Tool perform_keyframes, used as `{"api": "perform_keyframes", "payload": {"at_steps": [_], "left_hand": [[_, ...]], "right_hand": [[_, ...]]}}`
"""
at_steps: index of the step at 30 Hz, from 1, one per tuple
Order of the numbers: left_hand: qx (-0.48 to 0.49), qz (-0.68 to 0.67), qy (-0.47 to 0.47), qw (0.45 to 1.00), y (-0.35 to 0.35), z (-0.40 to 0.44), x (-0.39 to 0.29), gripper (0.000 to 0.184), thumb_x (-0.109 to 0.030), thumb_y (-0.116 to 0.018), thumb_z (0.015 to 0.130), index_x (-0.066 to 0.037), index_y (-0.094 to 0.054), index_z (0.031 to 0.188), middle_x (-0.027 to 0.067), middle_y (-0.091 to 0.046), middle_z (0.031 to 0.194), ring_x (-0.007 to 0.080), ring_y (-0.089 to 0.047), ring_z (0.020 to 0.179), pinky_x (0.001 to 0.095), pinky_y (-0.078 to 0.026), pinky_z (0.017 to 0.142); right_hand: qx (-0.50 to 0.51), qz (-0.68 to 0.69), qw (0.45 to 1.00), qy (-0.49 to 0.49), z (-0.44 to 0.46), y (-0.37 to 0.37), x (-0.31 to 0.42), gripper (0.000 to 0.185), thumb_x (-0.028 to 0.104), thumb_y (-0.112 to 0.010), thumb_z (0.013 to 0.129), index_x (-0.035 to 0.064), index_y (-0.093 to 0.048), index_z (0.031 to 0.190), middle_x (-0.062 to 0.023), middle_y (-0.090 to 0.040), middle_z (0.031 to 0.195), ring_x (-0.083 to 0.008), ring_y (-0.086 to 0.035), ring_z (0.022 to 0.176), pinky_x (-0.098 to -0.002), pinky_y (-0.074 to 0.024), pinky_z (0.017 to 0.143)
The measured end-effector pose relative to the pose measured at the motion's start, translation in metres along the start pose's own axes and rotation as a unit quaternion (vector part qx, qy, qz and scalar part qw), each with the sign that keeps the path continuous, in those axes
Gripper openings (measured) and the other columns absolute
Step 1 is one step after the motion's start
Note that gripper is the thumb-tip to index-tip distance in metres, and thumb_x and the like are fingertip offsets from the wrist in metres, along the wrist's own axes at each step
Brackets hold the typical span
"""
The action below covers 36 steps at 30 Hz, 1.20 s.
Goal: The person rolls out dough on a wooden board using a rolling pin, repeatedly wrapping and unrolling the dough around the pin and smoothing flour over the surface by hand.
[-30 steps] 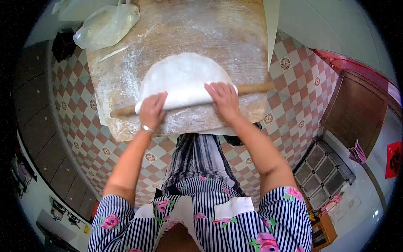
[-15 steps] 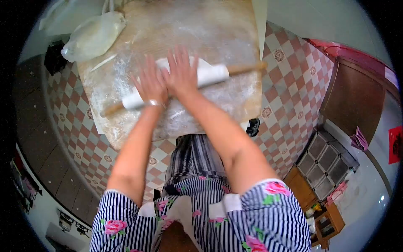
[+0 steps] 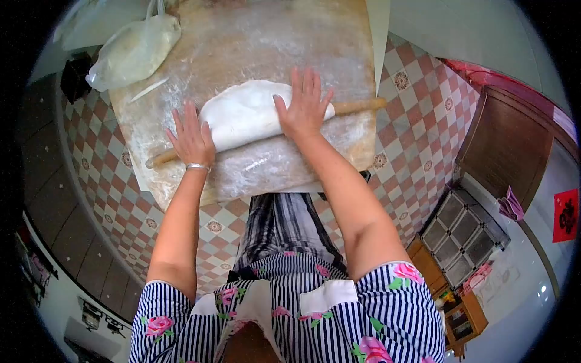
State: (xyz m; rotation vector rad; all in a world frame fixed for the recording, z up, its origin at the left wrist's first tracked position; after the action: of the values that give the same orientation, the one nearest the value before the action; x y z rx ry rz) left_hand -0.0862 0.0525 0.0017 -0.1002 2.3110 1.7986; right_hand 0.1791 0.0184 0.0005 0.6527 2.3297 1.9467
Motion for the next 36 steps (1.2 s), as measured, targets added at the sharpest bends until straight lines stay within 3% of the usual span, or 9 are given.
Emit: {"api": "perform_keyframes", "payload": {"at_steps": [5, 10, 14, 16, 18, 21, 28, 31, 36], "left_hand": [[-0.069, -0.035, -0.002, 0.997, 0.004, 0.028, 0.017, 0.064, -0.034, -0.044, 0.093, -0.015, -0.031, 0.152, 0.0042, -0.033, 0.157, 0.033, -0.017, 0.148, 0.0611, -0.008, 0.116], [0.015, 0.04, 0.001, 0.999, -0.004, -0.002, 0.025, 0.064, -0.036, -0.045, 0.095, -0.014, -0.029, 0.153, 0.004, -0.028, 0.159, 0.0313, -0.016, 0.149, 0.0608, -0.008, 0.116], [-0.172, 0.027, 0.064, 0.983, 0.017, 0.073, 0.028, 0.068, -0.04, -0.048, 0.094, -0.017, -0.025, 0.154, 0.0045, -0.024, 0.161, 0.0307, -0.014, 0.149, 0.0588, -0.005, 0.117], [-0.121, 0.011, 0.087, 0.989, 0.001, 0.046, -0.031, 0.059, -0.034, -0.045, 0.097, -0.015, -0.033, 0.151, 0.0053, -0.03, 0.158, 0.0321, -0.019, 0.148, 0.06, -0.007, 0.116], [-0.084, -0.01, 0.066, 0.994, -0.01, 0.019, -0.067, 0.054, -0.032, -0.043, 0.097, -0.014, -0.037, 0.148, 0.0057, -0.035, 0.156, 0.0326, -0.021, 0.147, 0.0605, -0.008, 0.116], [-0.097, -0.052, 0.008, 0.994, -0.011, 0.035, -0.084, 0.053, -0.032, -0.043, 0.097, -0.015, -0.039, 0.147, 0.0048, -0.036, 0.155, 0.0318, -0.022, 0.147, 0.0605, -0.009, 0.116], [-0.031, 0.002, -0.01, 0.999, -0.014, 0.01, -0.024, 0.055, -0.032, -0.043, 0.096, -0.018, -0.038, 0.149, 0.0041, -0.033, 0.157, 0.034, -0.02, 0.147, 0.0675, -0.008, 0.113], [-0.066, 0.082, -0.017, 0.994, -0.007, 0.066, -0.008, 0.059, -0.033, -0.043, 0.094, -0.018, -0.036, 0.15, 0.0031, -0.032, 0.158, 0.0338, -0.019, 0.148, 0.0663, -0.008, 0.113], [0.033, 0.0, 0.025, 0.999, -0.001, -0.003, 0.013, 0.061, -0.032, -0.045, 0.095, -0.012, -0.032, 0.151, 0.0051, -0.033, 0.157, 0.034, -0.016, 0.148, 0.06, -0.006, 0.117]], "right_hand": [[-0.037, 0.049, 0.998, -0.001, 0.025, 0.009, -0.015, 0.079, 0.046, -0.054, 0.089, 0.0114, -0.024, 0.153, -0.0178, -0.022, 0.158, -0.0373, -0.02, 0.146, -0.0655, -0.0021, 0.114], [-0.019, -0.019, 1.0, 0.001, 0.009, 0.012, -0.049, 0.07, 0.045, -0.047, 0.094, 0.0063, -0.031, 0.15, -0.0186, -0.028, 0.156, -0.037, -0.023, 0.145, -0.0652, -0.0058, 0.114], [-0.152, 0.016, 0.987, -0.046, 0.075, 0.02, -0.03, 0.066, 0.044, -0.041, 0.098, 0.0024, -0.032, 0.149, -0.0184, -0.029, 0.156, -0.0327, -0.022, 0.146, -0.0647, -0.0052, 0.114], [-0.109, -0.203, 0.971, -0.068, 0.043, -0.019, 0.005, 0.067, 0.046, -0.042, 0.097, 0.0027, -0.034, 0.147, -0.018, -0.031, 0.155, -0.0327, -0.022, 0.146, -0.0643, -0.0048, 0.114], [0.005, 0.066, 0.996, 0.052, -0.014, -0.031, 0.07, 0.07, 0.047, -0.05, 0.092, 0.0061, -0.036, 0.147, -0.0175, -0.034, 0.153, -0.0313, -0.025, 0.145, -0.0639, -0.0053, 0.114], [-0.057, 0.069, 0.993, 0.072, 0.034, -0.017, 0.08, 0.072, 0.045, -0.054, 0.09, 0.0072, -0.036, 0.148, -0.0164, -0.033, 0.154, -0.0315, -0.024, 0.145, -0.0639, -0.0051, 0.114], [-0.039, 0.008, 0.999, -0.024, 0.031, 0.008, -0.011, 0.07, 0.042, -0.052, 0.092, 0.008, -0.033, 0.15, -0.017, -0.028, 0.157, -0.0336, -0.022, 0.146, -0.0639, -0.005, 0.114], [-0.076, 0.043, 0.996, -0.011, 0.059, 0.015, -0.014, 0.07, 0.041, -0.052, 0.092, 0.0101, -0.032, 0.151, -0.0172, -0.027, 0.157, -0.0339, -0.021, 0.146, -0.0634, -0.0046, 0.115], [-0.015, -0.023, 0.999, -0.036, 0.008, 0.013, -0.06, 0.067, 0.04, -0.05, 0.093, 0.0106, -0.032, 0.15, -0.016, -0.029, 0.156, -0.0334, -0.022, 0.145, -0.0624, -0.0058, 0.115]]}}
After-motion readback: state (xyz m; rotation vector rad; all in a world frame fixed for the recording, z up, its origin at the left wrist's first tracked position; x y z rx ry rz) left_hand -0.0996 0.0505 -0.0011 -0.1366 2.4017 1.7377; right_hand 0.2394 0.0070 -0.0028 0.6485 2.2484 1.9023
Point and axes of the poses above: each hand's wrist, its own z-axis towards the middle knuckle, its own y-axis out of the back of the hand, x = y × z, the point moved 5 cm from there along z, towards the middle knuckle
